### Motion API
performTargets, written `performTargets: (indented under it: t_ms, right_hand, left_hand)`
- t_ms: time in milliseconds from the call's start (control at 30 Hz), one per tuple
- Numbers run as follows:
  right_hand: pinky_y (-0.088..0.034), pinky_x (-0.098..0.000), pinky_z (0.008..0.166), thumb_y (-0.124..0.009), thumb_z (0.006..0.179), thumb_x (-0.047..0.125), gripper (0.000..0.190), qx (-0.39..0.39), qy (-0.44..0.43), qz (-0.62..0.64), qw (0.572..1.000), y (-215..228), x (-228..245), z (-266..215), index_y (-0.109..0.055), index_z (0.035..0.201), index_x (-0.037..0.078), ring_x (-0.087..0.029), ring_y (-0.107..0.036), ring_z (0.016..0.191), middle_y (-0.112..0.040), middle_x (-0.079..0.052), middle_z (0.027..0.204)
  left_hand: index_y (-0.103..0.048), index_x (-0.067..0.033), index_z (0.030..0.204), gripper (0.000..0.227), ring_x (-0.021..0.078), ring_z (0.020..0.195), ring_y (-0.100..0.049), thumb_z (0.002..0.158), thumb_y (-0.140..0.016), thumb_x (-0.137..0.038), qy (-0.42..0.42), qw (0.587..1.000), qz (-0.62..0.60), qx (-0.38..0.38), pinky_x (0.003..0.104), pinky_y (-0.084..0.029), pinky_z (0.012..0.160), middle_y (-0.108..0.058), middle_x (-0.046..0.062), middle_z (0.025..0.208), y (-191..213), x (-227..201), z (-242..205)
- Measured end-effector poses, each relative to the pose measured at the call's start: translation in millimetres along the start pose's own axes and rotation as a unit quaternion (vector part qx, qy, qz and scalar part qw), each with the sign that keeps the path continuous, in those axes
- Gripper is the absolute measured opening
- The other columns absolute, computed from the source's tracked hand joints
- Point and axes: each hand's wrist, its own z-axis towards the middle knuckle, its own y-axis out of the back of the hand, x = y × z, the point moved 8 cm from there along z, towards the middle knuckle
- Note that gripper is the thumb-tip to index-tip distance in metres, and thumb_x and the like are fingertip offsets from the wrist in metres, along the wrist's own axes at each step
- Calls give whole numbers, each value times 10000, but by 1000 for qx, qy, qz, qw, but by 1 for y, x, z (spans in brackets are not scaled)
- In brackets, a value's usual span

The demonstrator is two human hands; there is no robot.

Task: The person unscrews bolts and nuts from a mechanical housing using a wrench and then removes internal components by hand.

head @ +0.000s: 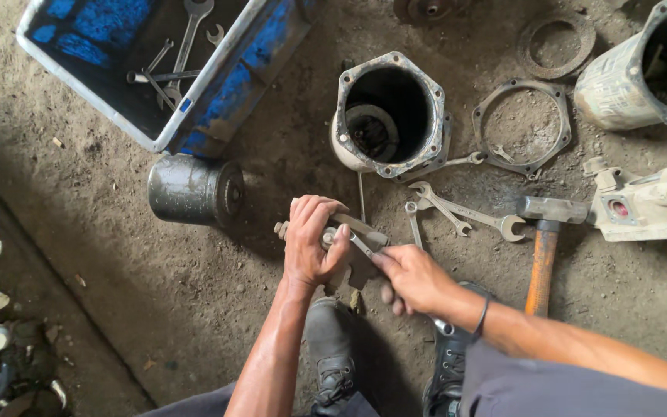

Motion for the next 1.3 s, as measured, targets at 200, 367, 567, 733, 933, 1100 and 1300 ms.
performTargets:
  t_ms: [200,367,567,733,933,1100,1300]
  right_hand:
    - [-483,-350,429,-454,1034,390,393,-29,-38,-29,998,18,-27,14,-683,1157,95,-206,-609,447,-644,-82,606]
    - [-519,-445,570,-538,1052,295,342,-134,230,-228,936,37,20,7,-723,1029,7,-389,-677,655,-668,-217,698]
    - [-546,-492,552,-554,944,90,194,-251,290,-405,830,42,56,-20,-651,1076,-13,-411,-706,649,-696,-214,792]
    - [-571,-447,518,-597,880,66,228,-320,379,-497,712,42,77,-25,-673,1074,-24,-358,-706,589,-709,-193,817]
    - [-569,-382,510,-622,870,76,169,-313,429,-543,650,39,80,-18,-663,988,-37,-287,-708,581,-693,-153,754]
    - [-538,-364,470,-694,964,157,254,-221,506,-582,597,39,91,-16,-575,764,53,-220,-652,517,-586,-57,609]
    - [-518,-383,530,-679,921,185,193,-194,536,-522,634,51,106,-14,-584,798,70,-248,-668,620,-589,-64,685]
  left_hand:
    - [-650,-32,1030,287,327,1059,-602,844,-661,-250,-25,999,28,-8,454,-428,1026,-659,119,1042,-8,-7,4]
    - [-665,-23,1009,298,324,997,-597,812,-666,-246,10,999,47,-11,445,-406,980,-661,116,988,-15,1,7]
    - [-665,-25,1004,296,329,998,-596,848,-678,-276,43,994,91,-35,463,-406,982,-653,123,972,-23,7,19]
    - [-675,-24,980,287,320,972,-601,841,-673,-275,78,989,115,-51,468,-410,979,-660,113,941,-30,21,24]
    - [-681,-10,1014,300,311,975,-612,848,-661,-259,64,990,105,-67,463,-413,975,-672,108,954,-23,25,23]
    - [-694,-20,977,315,316,948,-622,779,-659,-263,-60,996,10,63,455,-424,988,-674,117,922,-26,24,28]
    - [-679,-2,1012,320,324,981,-624,830,-642,-264,-18,999,-7,46,447,-434,1025,-662,130,945,-14,34,28]
